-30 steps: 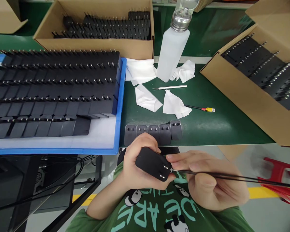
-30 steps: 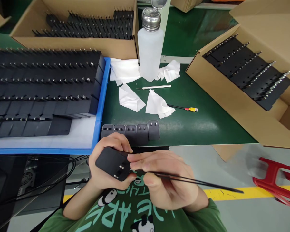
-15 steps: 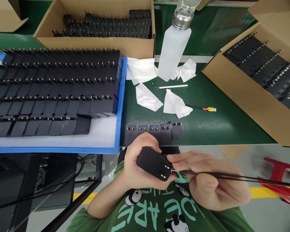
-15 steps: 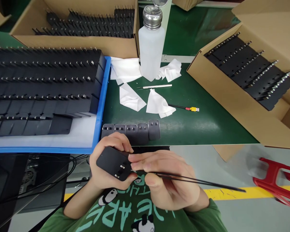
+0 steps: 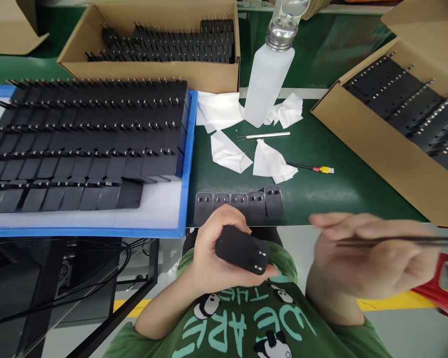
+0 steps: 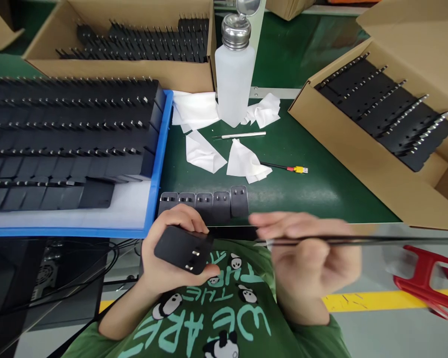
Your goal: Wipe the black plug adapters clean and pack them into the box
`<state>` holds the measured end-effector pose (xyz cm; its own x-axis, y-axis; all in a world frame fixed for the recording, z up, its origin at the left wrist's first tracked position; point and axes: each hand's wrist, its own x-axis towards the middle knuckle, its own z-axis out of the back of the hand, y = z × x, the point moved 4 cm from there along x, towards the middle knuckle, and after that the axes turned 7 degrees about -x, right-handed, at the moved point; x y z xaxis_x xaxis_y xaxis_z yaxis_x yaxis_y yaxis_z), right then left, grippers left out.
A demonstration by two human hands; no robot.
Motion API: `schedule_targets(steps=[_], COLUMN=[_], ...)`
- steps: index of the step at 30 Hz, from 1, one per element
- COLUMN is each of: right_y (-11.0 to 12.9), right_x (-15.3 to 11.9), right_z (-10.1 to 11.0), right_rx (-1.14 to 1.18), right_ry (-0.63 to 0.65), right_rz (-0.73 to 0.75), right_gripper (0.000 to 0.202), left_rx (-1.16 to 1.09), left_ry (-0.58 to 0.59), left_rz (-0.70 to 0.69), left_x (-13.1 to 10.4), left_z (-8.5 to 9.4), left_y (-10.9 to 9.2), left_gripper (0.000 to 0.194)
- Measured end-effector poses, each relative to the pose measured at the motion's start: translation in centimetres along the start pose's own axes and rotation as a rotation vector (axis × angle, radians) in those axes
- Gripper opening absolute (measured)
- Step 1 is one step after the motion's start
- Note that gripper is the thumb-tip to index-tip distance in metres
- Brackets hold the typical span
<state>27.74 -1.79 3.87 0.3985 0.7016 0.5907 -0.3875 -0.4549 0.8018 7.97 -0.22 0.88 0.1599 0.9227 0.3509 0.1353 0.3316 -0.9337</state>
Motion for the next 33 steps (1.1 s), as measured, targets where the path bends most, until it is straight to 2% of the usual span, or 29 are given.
schedule_targets(steps=[1,2,3,5,6,7,9,10,11,14,15,16,18,19,20,21,23,24,25,27,28,29,31,33], right_y=[-0.9,-2.1,-3.6,-6.6,-7.7,-8.1,-7.4,-6.5,-5.2,-1.3,-0.8,-0.8,-2.2,-2.7,-3.0,-2.9,-2.4,-2.4,-2.6,-3.1,-3.0,-2.7,-1.8,-1.3], right_x=[0.9,1.8,2.5,3.3,3.5,3.6,3.8,3.8,3.7,2.8,2.7,2.8,3.5,3.8,3.8,3.5,2.5,2.2,2.2,2.5,2.4,2.0,0.7,-0.3], right_z=[0.8,1.5,2.0,2.9,3.5,4.1,4.4,4.0,3.3,0.7,0.2,-0.1,-0.3,0.0,0.2,0.2,0.4,0.6,0.9,2.1,2.8,3.2,3.7,4.2], right_rx=[-0.114,-0.287,-0.490,-0.835,-0.925,-0.951,-0.825,-0.673,-0.470,0.147,0.238,0.242,0.099,0.044,0.039,0.079,0.185,0.167,0.094,-0.063,-0.081,-0.071,-0.065,-0.162], right_ry=[-0.069,-0.063,0.019,0.303,0.396,0.421,0.440,0.496,0.591,1.051,1.153,1.183,1.055,0.973,0.946,0.981,1.135,1.148,1.085,0.839,0.765,0.760,0.892,0.950], right_rz=[0.029,0.045,0.040,0.002,-0.005,0.001,0.012,0.038,0.091,0.347,0.383,0.354,0.171,0.113,0.119,0.172,0.293,0.284,0.216,0.029,-0.008,0.005,0.113,0.161], right_gripper=[0.018,0.020,0.023,0.029,0.029,0.026,0.024,0.032,0.041,0.064,0.068,0.068,0.064,0.062,0.061,0.063,0.069,0.068,0.065,0.063,0.063,0.065,0.068,0.060], left_rx=[0.018,0.048,0.085,0.156,0.177,0.188,0.196,0.195,0.191,0.156,0.133,0.108,0.067,0.056,0.051,0.048,0.037,0.024,0.007,-0.016,-0.012,0.001,0.044,0.071], left_ry=[0.014,0.029,0.046,0.082,0.102,0.126,0.186,0.216,0.243,0.276,0.277,0.278,0.293,0.298,0.296,0.289,0.275,0.270,0.266,0.263,0.266,0.271,0.299,0.316], left_rz=[0.020,0.032,0.035,0.029,0.024,0.020,0.023,0.027,0.032,0.002,-0.013,-0.023,-0.017,-0.008,-0.009,-0.015,-0.035,-0.047,-0.056,-0.067,-0.071,-0.077,-0.103,-0.165], left_x=[0.0,0.0,0.0,0.2,0.2,0.3,0.3,0.3,0.3,0.3,0.3,0.4,0.4,0.5,0.5,0.5,0.5,0.5,0.5,0.5,0.4,0.3,0.0,-0.5], left_z=[0.0,-0.1,-0.3,-0.8,-1.2,-1.7,-2.7,-3.2,-3.6,-4.4,-4.5,-4.5,-4.5,-4.5,-4.4,-4.3,-4.2,-4.2,-4.2,-4.2,-4.3,-4.4,-4.8,-5.3], left_y=[0.0,-0.1,-0.2,-0.5,-0.6,-0.7,-0.6,-0.5,-0.4,-0.2,-0.3,-0.4,-0.5,-0.5,-0.5,-0.5,-0.5,-0.5,-0.5,-0.6,-0.6,-0.6,-0.6,-0.4], left_gripper=[0.055,0.054,0.053,0.050,0.048,0.047,0.043,0.043,0.043,0.048,0.048,0.048,0.049,0.049,0.049,0.048,0.047,0.049,0.051,0.051,0.048,0.044,0.042,0.048])
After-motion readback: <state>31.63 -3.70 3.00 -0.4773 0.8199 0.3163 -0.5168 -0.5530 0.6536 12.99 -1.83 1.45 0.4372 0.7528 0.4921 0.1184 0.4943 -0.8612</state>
